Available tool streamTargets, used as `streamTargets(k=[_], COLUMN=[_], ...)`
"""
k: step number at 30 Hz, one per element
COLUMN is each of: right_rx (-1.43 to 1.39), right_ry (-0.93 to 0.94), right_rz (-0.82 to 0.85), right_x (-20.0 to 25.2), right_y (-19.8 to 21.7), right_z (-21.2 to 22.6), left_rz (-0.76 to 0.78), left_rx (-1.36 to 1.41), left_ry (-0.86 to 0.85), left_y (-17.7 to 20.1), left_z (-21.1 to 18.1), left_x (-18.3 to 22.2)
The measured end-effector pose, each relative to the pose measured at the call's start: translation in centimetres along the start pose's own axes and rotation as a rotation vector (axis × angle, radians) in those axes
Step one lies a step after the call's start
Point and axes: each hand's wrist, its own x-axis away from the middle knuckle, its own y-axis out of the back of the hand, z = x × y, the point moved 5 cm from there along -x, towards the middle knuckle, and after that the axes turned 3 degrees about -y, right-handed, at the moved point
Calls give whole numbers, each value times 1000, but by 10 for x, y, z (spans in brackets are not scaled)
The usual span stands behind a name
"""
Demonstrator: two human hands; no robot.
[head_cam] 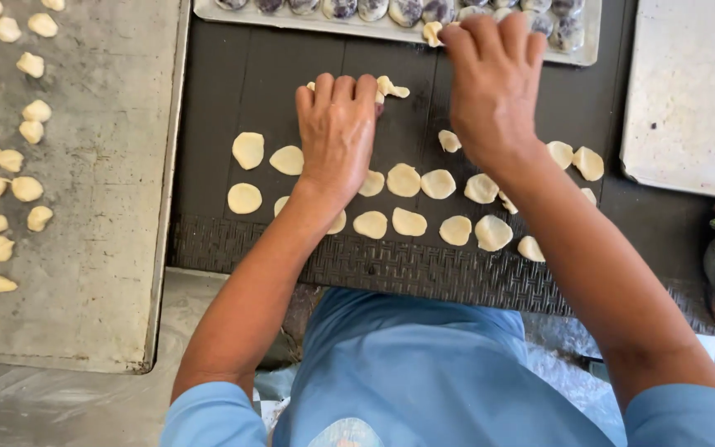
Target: Flattening dough balls, adding filling, and sealing small pastries on a production table
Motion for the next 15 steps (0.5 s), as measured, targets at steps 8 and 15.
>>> streamTargets(k=[8, 15], right_rx=[154, -669], right_ry=[-39, -178], right_rz=[156, 285], right_x=[16, -5], right_y=[-34, 6], right_z=[4, 1], left_rz=[103, 242], left_rx=[341, 442], left_ry=[42, 42], left_y=[52, 41], left_z=[11, 0], left_x=[-4, 3])
